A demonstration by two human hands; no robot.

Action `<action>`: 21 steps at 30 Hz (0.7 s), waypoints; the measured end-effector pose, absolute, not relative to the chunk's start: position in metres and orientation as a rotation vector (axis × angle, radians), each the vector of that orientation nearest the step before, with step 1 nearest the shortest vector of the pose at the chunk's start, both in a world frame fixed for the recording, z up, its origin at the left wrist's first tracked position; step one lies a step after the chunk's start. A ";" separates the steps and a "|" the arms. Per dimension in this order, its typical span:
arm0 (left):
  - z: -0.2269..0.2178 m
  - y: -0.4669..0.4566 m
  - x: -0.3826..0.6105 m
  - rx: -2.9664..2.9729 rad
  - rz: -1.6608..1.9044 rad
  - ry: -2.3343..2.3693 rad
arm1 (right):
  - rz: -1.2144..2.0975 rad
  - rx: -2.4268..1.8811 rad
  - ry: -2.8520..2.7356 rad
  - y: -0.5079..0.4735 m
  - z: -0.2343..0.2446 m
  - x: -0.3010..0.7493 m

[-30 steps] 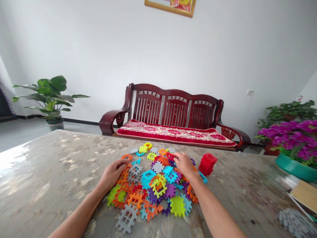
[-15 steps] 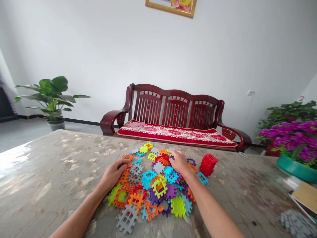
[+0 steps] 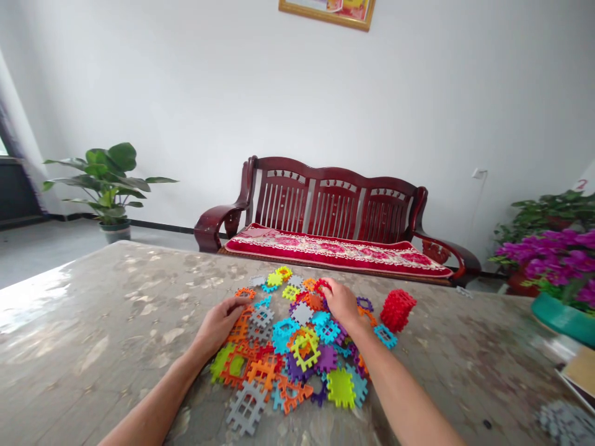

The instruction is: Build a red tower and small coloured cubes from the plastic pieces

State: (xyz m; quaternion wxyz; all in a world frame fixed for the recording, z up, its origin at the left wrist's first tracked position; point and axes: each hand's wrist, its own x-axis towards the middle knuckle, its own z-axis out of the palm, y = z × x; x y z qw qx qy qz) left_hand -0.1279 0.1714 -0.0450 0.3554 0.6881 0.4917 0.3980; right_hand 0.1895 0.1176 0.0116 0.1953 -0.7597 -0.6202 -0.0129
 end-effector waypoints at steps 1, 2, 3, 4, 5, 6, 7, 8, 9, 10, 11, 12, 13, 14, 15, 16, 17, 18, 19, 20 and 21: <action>-0.045 0.172 -0.128 1.778 1.029 1.269 | -0.011 -2.099 -1.686 0.114 0.013 0.196; -0.046 0.172 -0.128 1.780 1.030 1.271 | 0.022 -2.061 -1.634 0.111 0.014 0.203; -0.046 0.172 -0.128 1.785 1.033 1.275 | 0.054 -2.024 -1.586 0.106 0.014 0.210; -0.046 0.172 -0.128 1.788 1.034 1.280 | 0.081 -1.993 -1.549 0.102 0.014 0.218; -0.046 0.172 -0.129 1.789 1.033 1.283 | 0.100 -1.974 -1.526 0.097 0.012 0.226; -0.046 0.173 -0.129 1.788 1.034 1.285 | 0.107 -1.972 -1.519 0.092 0.011 0.234; -0.046 0.173 -0.129 1.783 1.034 1.285 | 0.108 -1.978 -1.515 0.088 0.008 0.240; -0.045 0.172 -0.129 1.776 1.036 1.285 | 0.111 -1.981 -1.508 0.083 0.005 0.246; -0.045 0.172 -0.129 1.769 1.039 1.284 | 0.112 -1.985 -1.500 0.079 0.003 0.251; -0.045 0.172 -0.128 1.765 1.042 1.281 | 0.111 -1.995 -1.486 0.074 0.000 0.254; -0.045 0.172 -0.128 1.763 1.043 1.276 | 0.106 -2.008 -1.470 0.071 -0.002 0.257; -0.044 0.172 -0.128 1.761 1.045 1.271 | 0.096 -2.019 -1.460 0.067 -0.004 0.258; -0.044 0.172 -0.128 1.761 1.046 1.265 | 0.083 -2.025 -1.461 0.063 -0.004 0.258; -0.044 0.172 -0.128 1.758 1.050 1.261 | 0.064 -2.029 -1.476 0.060 -0.004 0.257; -0.043 0.171 -0.127 1.753 1.055 1.260 | 0.038 -2.034 -1.503 0.057 -0.004 0.255; -0.042 0.171 -0.127 1.747 1.063 1.261 | 0.009 -2.039 -1.538 0.055 -0.002 0.252; -0.041 0.170 -0.126 1.741 1.070 1.264 | -0.018 -2.047 -1.576 0.053 -0.001 0.250; -0.040 0.169 -0.126 1.736 1.076 1.269 | -0.038 -2.059 -1.609 0.051 -0.001 0.247; -0.038 0.168 -0.125 1.731 1.077 1.275 | -0.052 -2.073 -1.633 0.051 0.000 0.245; -0.037 0.167 -0.125 1.726 1.075 1.281 | -0.058 -2.085 -1.649 0.050 -0.001 0.243; -0.036 0.166 -0.125 1.720 1.070 1.285 | -0.062 -2.093 -1.654 0.050 -0.002 0.242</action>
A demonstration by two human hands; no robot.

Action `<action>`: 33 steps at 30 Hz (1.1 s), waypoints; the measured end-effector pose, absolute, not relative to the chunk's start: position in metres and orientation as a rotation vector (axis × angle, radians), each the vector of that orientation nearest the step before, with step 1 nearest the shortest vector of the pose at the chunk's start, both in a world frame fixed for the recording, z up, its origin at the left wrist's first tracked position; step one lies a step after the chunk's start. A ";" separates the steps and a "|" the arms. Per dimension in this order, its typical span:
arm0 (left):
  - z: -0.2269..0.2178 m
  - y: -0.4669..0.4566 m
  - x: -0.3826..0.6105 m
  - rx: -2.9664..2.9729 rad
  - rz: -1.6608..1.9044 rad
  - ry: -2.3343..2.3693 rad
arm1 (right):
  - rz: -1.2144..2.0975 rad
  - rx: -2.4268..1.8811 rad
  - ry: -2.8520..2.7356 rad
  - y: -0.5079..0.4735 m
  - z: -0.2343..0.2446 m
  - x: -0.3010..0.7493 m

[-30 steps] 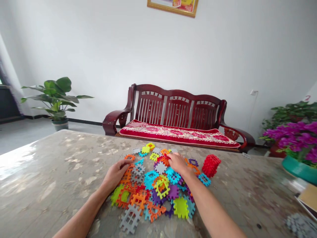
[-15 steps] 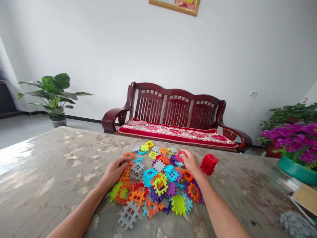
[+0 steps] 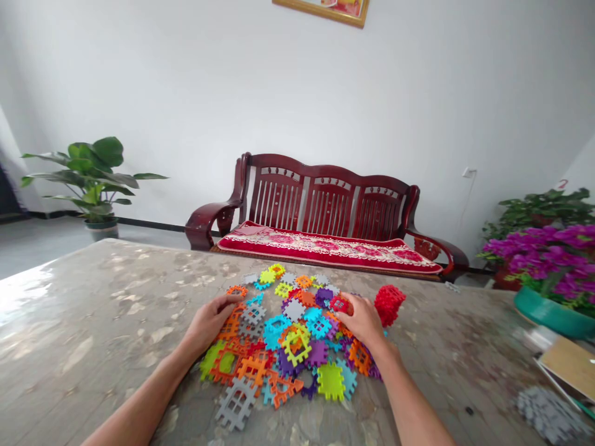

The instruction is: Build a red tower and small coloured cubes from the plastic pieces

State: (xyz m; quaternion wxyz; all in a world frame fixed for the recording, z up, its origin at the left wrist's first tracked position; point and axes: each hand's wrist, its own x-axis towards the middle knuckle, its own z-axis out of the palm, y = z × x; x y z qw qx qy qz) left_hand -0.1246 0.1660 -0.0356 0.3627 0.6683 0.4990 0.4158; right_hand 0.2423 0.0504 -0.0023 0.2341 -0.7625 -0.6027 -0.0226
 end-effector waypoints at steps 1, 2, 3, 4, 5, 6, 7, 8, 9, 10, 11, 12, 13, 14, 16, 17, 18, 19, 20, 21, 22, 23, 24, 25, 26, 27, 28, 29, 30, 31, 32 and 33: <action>-0.035 0.165 -0.124 1.714 1.066 1.286 | -0.067 -2.100 -1.654 0.051 -0.004 0.241; -0.034 0.165 -0.124 1.707 1.061 1.286 | -0.075 -2.107 -1.645 0.051 -0.007 0.241; -0.034 0.166 -0.124 1.700 1.055 1.283 | -0.088 -2.111 -1.634 0.052 -0.009 0.240; -0.035 0.166 -0.125 1.697 1.051 1.280 | -0.104 -2.108 -1.623 0.052 -0.011 0.240; -0.037 0.167 -0.125 1.699 1.049 1.279 | -0.123 -2.091 -1.616 0.052 -0.012 0.239; -0.039 0.169 -0.126 1.706 1.048 1.281 | -0.145 -2.061 -1.611 0.051 -0.012 0.238; -0.040 0.170 -0.127 1.718 1.042 1.283 | -0.173 -2.019 -1.604 0.050 -0.010 0.237; -0.042 0.172 -0.128 1.732 1.037 1.285 | -0.211 -1.971 -1.592 0.048 -0.006 0.238; -0.044 0.173 -0.129 1.748 1.035 1.287 | -0.258 -1.925 -1.568 0.046 -0.001 0.239; -0.044 0.174 -0.130 1.761 1.033 1.288 | -0.314 -1.888 -1.531 0.043 0.005 0.242; -0.044 0.174 -0.130 1.769 1.031 1.288 | -0.373 -1.862 -1.487 0.040 0.012 0.246; -0.044 0.174 -0.130 1.773 1.034 1.289 | -0.428 -1.851 -1.435 0.036 0.019 0.252; -0.043 0.174 -0.130 1.771 1.037 1.291 | -0.474 -1.855 -1.380 0.032 0.026 0.259; -0.041 0.173 -0.129 1.765 1.037 1.297 | -0.512 -1.873 -1.323 0.028 0.032 0.267; -0.039 0.172 -0.129 1.756 1.028 1.314 | -0.564 -1.949 -1.204 0.019 0.040 0.284; -0.039 0.172 -0.129 1.756 1.025 1.323 | -0.589 -1.991 -1.146 0.015 0.043 0.292; -0.039 0.172 -0.129 1.762 1.022 1.330 | -0.610 -2.032 -1.098 0.011 0.044 0.298; -0.040 0.173 -0.129 1.770 1.019 1.332 | -0.628 -2.072 -1.060 0.009 0.045 0.303; -0.041 0.174 -0.130 1.780 1.017 1.329 | -0.637 -2.113 -1.035 0.007 0.044 0.307; -0.042 0.175 -0.130 1.788 1.012 1.324 | -0.637 -2.153 -1.021 0.006 0.044 0.309; -0.044 0.176 -0.131 1.797 1.003 1.318 | -0.629 -2.193 -1.018 0.005 0.043 0.310; -0.045 0.177 -0.132 1.804 0.994 1.312 | -0.615 -2.229 -1.021 0.005 0.042 0.310; -0.046 0.178 -0.133 1.810 0.989 1.310 | -0.599 -2.260 -1.031 0.005 0.042 0.310; -0.046 0.178 -0.133 1.811 0.989 1.311 | -0.586 -2.282 -1.041 0.005 0.041 0.309; -0.046 0.178 -0.133 1.808 0.993 1.313 | -0.580 -2.294 -1.047 0.005 0.041 0.309; -0.046 0.177 -0.132 1.800 0.998 1.316 | -0.586 -2.293 -1.043 0.005 0.042 0.308; -0.045 0.176 -0.132 1.789 1.004 1.319 | -0.601 -2.274 -1.038 0.006 0.042 0.307; -0.043 0.174 -0.131 1.776 1.012 1.322 | -0.617 -2.237 -1.038 0.007 0.043 0.305; -0.042 0.173 -0.130 1.767 1.021 1.322 | -0.624 -2.187 -1.058 0.009 0.043 0.302; -0.040 0.171 -0.129 1.759 1.029 1.320 | -0.612 -2.132 -1.097 0.011 0.043 0.298; -0.039 0.170 -0.128 1.754 1.037 1.316 | -0.576 -2.076 -1.157 0.015 0.042 0.292; -0.038 0.169 -0.127 1.750 1.044 1.311 | -0.511 -2.024 -1.238 0.021 0.040 0.283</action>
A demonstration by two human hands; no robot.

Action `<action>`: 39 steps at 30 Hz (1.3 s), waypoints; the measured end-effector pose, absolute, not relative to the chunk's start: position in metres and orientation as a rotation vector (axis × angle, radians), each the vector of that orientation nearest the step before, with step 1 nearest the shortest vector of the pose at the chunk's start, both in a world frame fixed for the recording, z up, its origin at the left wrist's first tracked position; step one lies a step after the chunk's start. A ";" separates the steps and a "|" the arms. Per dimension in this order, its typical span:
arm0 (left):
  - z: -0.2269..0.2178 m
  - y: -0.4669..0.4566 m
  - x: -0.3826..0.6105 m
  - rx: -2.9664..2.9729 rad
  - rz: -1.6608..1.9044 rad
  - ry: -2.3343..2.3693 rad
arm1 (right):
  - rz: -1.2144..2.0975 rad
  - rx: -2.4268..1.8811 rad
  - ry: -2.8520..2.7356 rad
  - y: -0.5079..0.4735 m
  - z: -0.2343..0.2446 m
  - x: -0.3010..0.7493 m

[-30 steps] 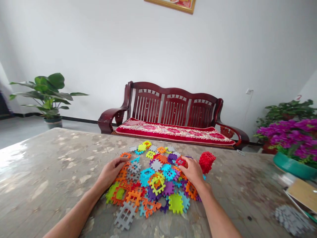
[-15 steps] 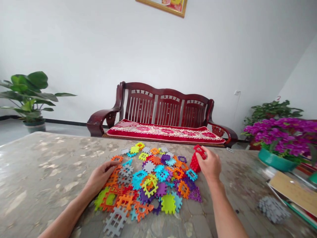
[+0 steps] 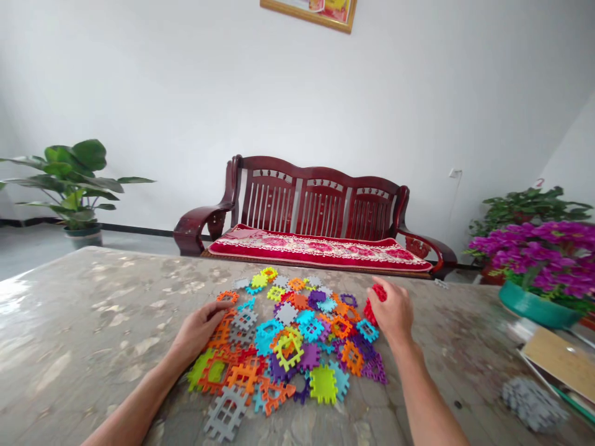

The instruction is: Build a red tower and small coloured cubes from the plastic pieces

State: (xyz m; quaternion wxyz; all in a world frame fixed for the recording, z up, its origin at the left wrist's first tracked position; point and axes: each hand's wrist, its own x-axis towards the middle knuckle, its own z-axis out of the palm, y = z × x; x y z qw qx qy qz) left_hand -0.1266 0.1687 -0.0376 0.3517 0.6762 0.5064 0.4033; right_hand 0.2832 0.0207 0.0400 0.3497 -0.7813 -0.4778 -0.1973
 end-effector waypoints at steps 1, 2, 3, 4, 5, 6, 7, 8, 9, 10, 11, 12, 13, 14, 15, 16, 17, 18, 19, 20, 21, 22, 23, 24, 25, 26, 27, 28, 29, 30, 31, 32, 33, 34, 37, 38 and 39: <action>-0.037 0.168 -0.126 1.746 1.046 1.306 | -0.422 -1.978 -1.332 0.027 0.037 0.273; -0.036 0.167 -0.125 1.740 1.046 1.303 | -0.324 -1.938 -1.426 0.035 0.033 0.261; -0.035 0.167 -0.125 1.737 1.046 1.301 | -0.208 -1.896 -1.533 0.043 0.029 0.248; -0.035 0.166 -0.125 1.736 1.047 1.300 | -0.104 -1.866 -1.624 0.052 0.024 0.234; -0.035 0.166 -0.125 1.738 1.048 1.299 | -0.027 -1.848 -1.700 0.061 0.019 0.221; -0.035 0.167 -0.125 1.741 1.047 1.295 | 0.016 -1.827 -1.762 0.071 0.015 0.209; -0.035 0.167 -0.125 1.745 1.047 1.289 | 0.049 -1.811 -1.817 0.079 0.011 0.199; -0.036 0.167 -0.125 1.750 1.045 1.282 | 0.072 -1.804 -1.866 0.087 0.008 0.190; -0.037 0.168 -0.126 1.753 1.042 1.276 | 0.088 -1.801 -1.913 0.094 0.006 0.184; -0.038 0.168 -0.126 1.755 1.041 1.270 | 0.102 -1.804 -1.960 0.100 0.005 0.180; -0.039 0.169 -0.126 1.757 1.042 1.265 | 0.116 -1.806 -2.009 0.104 0.004 0.177; -0.041 0.170 -0.127 1.759 1.044 1.261 | 0.126 -1.804 -2.059 0.106 0.004 0.175; -0.043 0.171 -0.127 1.761 1.044 1.261 | 0.130 -1.801 -2.102 0.107 0.004 0.174; -0.045 0.172 -0.128 1.764 1.043 1.263 | 0.128 -1.801 -2.134 0.106 0.005 0.174; -0.047 0.173 -0.128 1.768 1.042 1.267 | 0.114 -1.812 -2.152 0.105 0.007 0.173; -0.049 0.175 -0.129 1.773 1.041 1.270 | 0.086 -1.840 -2.152 0.104 0.009 0.172; -0.051 0.176 -0.129 1.779 1.042 1.273 | 0.050 -1.884 -2.132 0.103 0.011 0.171; -0.053 0.176 -0.129 1.784 1.042 1.273 | 0.012 -1.936 -2.099 0.103 0.013 0.170; -0.053 0.177 -0.129 1.788 1.042 1.269 | -0.020 -1.984 -2.064 0.104 0.015 0.168; -0.054 0.177 -0.129 1.792 1.042 1.263 | -0.038 -2.020 -2.035 0.107 0.017 0.167; -0.053 0.176 -0.129 1.793 1.044 1.259 | -0.044 -2.041 -2.016 0.110 0.018 0.165; -0.053 0.176 -0.129 1.793 1.045 1.258 | -0.038 -2.050 -2.010 0.115 0.019 0.163; -0.051 0.175 -0.128 1.789 1.049 1.258 | -0.026 -2.053 -2.018 0.120 0.020 0.161; -0.050 0.174 -0.128 1.783 1.053 1.259 | -0.013 -2.059 -2.032 0.125 0.020 0.159; -0.049 0.173 -0.128 1.776 1.058 1.259 | -0.001 -2.070 -2.049 0.131 0.020 0.158; -0.049 0.173 -0.127 1.768 1.061 1.258 | 0.008 -2.084 -2.066 0.135 0.020 0.156; -0.049 0.173 -0.127 1.760 1.065 1.252 | 0.015 -2.102 -2.082 0.139 0.020 0.154; -0.049 0.173 -0.127 1.753 1.069 1.244 | 0.019 -2.120 -2.097 0.142 0.019 0.153; -0.050 0.173 -0.126 1.746 1.072 1.236 | 0.018 -2.137 -2.111 0.145 0.018 0.151; -0.051 0.174 -0.126 1.739 1.074 1.229 | 0.014 -2.151 -2.122 0.146 0.018 0.149; -0.052 0.174 -0.126 1.730 1.075 1.225 | 0.007 -2.162 -2.131 0.147 0.017 0.148; -0.053 0.174 -0.126 1.722 1.075 1.223 | -0.001 -2.171 -2.137 0.148 0.016 0.146; -0.054 0.175 -0.126 1.718 1.075 1.224 | -0.010 -2.178 -2.141 0.148 0.014 0.145; -0.054 0.175 -0.127 1.719 1.075 1.227 | -0.017 -2.181 -2.145 0.148 0.013 0.145; -0.055 0.175 -0.127 1.743 1.072 1.239 | -0.017 -2.177 -2.148 0.149 0.010 0.146; -0.055 0.176 -0.127 1.748 1.072 1.240 | -0.010 -2.171 -2.147 0.150 0.009 0.148; -0.056 0.176 -0.127 1.749 1.072 1.238 | -0.003 -2.164 -2.142 0.151 0.008 0.151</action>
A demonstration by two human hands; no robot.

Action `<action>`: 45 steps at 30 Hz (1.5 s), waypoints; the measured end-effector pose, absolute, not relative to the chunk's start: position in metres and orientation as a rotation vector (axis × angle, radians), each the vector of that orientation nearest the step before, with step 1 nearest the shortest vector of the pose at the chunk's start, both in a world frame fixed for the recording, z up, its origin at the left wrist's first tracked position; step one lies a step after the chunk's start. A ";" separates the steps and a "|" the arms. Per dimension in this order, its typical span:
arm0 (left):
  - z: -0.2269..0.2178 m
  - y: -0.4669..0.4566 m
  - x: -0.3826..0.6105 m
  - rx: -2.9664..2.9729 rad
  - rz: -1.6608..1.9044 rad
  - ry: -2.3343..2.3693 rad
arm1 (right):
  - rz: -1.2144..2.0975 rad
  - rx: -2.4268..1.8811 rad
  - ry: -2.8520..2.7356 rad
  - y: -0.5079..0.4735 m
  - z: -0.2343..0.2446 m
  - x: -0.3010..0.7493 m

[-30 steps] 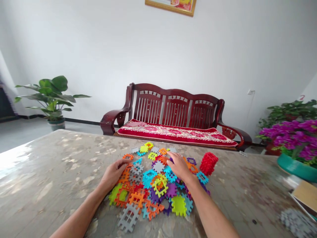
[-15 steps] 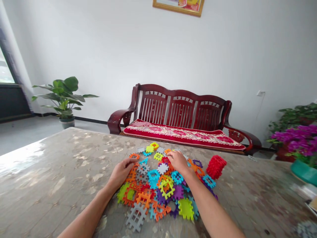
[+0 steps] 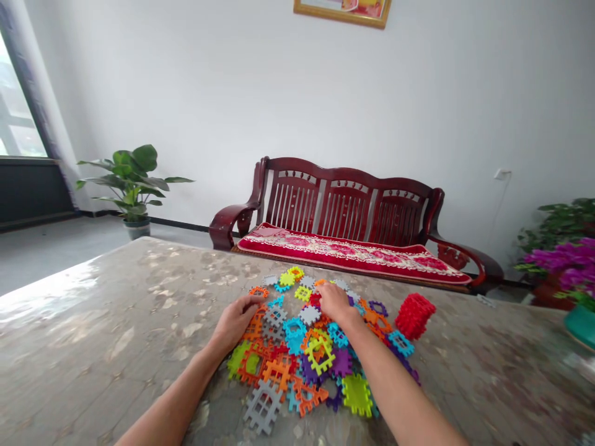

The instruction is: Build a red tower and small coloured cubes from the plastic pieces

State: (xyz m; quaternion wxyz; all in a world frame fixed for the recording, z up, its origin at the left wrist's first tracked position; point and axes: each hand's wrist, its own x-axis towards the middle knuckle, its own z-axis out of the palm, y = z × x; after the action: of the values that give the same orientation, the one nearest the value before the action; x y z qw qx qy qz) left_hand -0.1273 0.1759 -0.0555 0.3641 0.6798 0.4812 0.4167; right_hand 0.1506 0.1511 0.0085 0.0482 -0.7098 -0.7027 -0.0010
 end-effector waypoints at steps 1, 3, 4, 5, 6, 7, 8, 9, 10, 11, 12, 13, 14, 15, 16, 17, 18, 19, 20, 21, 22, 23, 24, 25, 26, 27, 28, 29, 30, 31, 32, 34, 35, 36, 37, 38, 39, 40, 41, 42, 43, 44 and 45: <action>-0.056 0.176 -0.127 1.747 1.075 1.237 | 0.005 -2.156 -2.135 0.152 0.008 0.153; -0.056 0.176 -0.127 1.744 1.080 1.236 | 0.025 -2.133 -2.116 0.153 0.009 0.159; -0.055 0.176 -0.127 1.743 1.081 1.239 | 0.036 -2.119 -2.106 0.154 0.009 0.161; -0.055 0.176 -0.127 1.742 1.081 1.242 | 0.045 -2.102 -2.093 0.154 0.010 0.163; -0.054 0.176 -0.127 1.739 1.081 1.242 | 0.050 -2.086 -2.074 0.153 0.011 0.165; -0.053 0.175 -0.127 1.734 1.083 1.242 | 0.051 -2.071 -2.050 0.152 0.011 0.167; -0.052 0.175 -0.127 1.729 1.085 1.241 | 0.047 -2.058 -2.021 0.151 0.012 0.168; -0.051 0.174 -0.127 1.726 1.085 1.242 | 0.040 -2.044 -1.989 0.149 0.014 0.169; -0.050 0.174 -0.126 1.727 1.086 1.246 | 0.032 -2.030 -1.958 0.146 0.015 0.171; -0.050 0.174 -0.126 1.732 1.083 1.250 | 0.024 -2.018 -1.933 0.142 0.017 0.173; -0.050 0.174 -0.126 1.739 1.078 1.253 | 0.013 -1.997 -1.909 0.137 0.018 0.175; -0.050 0.174 -0.126 1.743 1.072 1.255 | -0.006 -1.965 -1.883 0.131 0.020 0.179; -0.051 0.175 -0.126 1.745 1.067 1.253 | -0.034 -1.922 -1.855 0.124 0.020 0.183; -0.053 0.176 -0.127 1.742 1.064 1.249 | -0.065 -1.873 -1.826 0.116 0.020 0.189; -0.055 0.177 -0.127 1.736 1.063 1.245 | -0.090 -1.822 -1.799 0.108 0.018 0.195; -0.057 0.178 -0.127 1.731 1.063 1.240 | -0.102 -1.783 -1.781 0.099 0.015 0.201; -0.059 0.179 -0.127 1.728 1.065 1.235 | -0.095 -1.763 -1.772 0.091 0.011 0.208; -0.060 0.181 -0.128 1.730 1.065 1.231 | -0.072 -1.763 -1.768 0.083 0.006 0.215; -0.062 0.182 -0.128 1.737 1.065 1.230 | -0.051 -1.775 -1.757 0.077 0.001 0.221; -0.063 0.182 -0.129 1.747 1.065 1.232 | -0.036 -1.794 -1.736 0.072 -0.005 0.227; -0.063 0.183 -0.129 1.761 1.062 1.233 | -0.029 -1.813 -1.708 0.068 -0.010 0.231; -0.063 0.183 -0.130 1.774 1.057 1.237 | -0.031 -1.827 -1.679 0.065 -0.013 0.234; -0.063 0.183 -0.130 1.786 1.050 1.242 | -0.035 -1.836 -1.660 0.063 -0.015 0.235; -0.062 0.183 -0.131 1.794 1.041 1.246 | -0.035 -1.840 -1.657 0.063 -0.016 0.235; -0.061 0.182 -0.131 1.798 1.034 1.249 | -0.025 -1.841 -1.674 0.063 -0.016 0.235; -0.060 0.182 -0.131 1.799 1.030 1.251 | -0.009 -1.840 -1.706 0.064 -0.014 0.233; -0.058 0.181 -0.131 1.799 1.029 1.255 | 0.016 -1.840 -1.746 0.066 -0.012 0.232; -0.057 0.179 -0.131 1.797 1.032 1.258 | 0.046 -1.840 -1.789 0.068 -0.009 0.231; -0.055 0.178 -0.131 1.796 1.035 1.261 | 0.081 -1.841 -1.829 0.070 -0.005 0.230; -0.052 0.177 -0.130 1.794 1.037 1.263 | 0.117 -1.844 -1.868 0.073 -0.002 0.229; -0.050 0.175 -0.130 1.793 1.037 1.264 | 0.150 -1.849 -1.907 0.076 0.001 0.229; -0.046 0.173 -0.129 1.788 1.044 1.266 | 0.204 -1.859 -1.986 0.083 0.007 0.230; -0.045 0.172 -0.129 1.784 1.048 1.265 | 0.224 -1.858 -2.030 0.087 0.010 0.231; -0.044 0.171 -0.129 1.779 1.052 1.266 | 0.242 -1.856 -2.074 0.090 0.012 0.231; -0.043 0.171 -0.128 1.774 1.054 1.268 | 0.260 -1.852 -2.116 0.094 0.014 0.231; -0.044 0.171 -0.129 1.770 1.054 1.271 | 0.278 -1.848 -2.152 0.096 0.016 0.230; -0.044 0.171 -0.129 1.768 1.052 1.274 | 0.297 -1.844 -2.180 0.098 0.018 0.230; -0.046 0.172 -0.129 1.771 1.048 1.275 | 0.315 -1.843 -2.197 0.100 0.019 0.229; -0.047 0.173 -0.129 1.774 1.048 1.273 | 0.331 -1.848 -2.199 0.101 0.020 0.228; -0.049 0.175 -0.130 1.776 1.049 1.269 | 0.342 -1.855 -2.194 0.101 0.021 0.228; -0.052 0.176 -0.130 1.777 1.050 1.262 | 0.349 -1.861 -2.188 0.101 0.022 0.227; -0.053 0.177 -0.130 1.778 1.051 1.254 | 0.355 -1.862 -2.184 0.101 0.023 0.226; -0.055 0.179 -0.130 1.779 1.049 1.248 | 0.359 -1.855 -2.186 0.102 0.023 0.226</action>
State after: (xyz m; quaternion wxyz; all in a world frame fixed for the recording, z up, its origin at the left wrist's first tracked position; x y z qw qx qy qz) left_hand -0.1304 0.1785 -0.0550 0.3565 0.6887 0.4833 0.4062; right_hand 0.2256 0.1015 0.0229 0.1257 -0.6369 -0.7505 0.1232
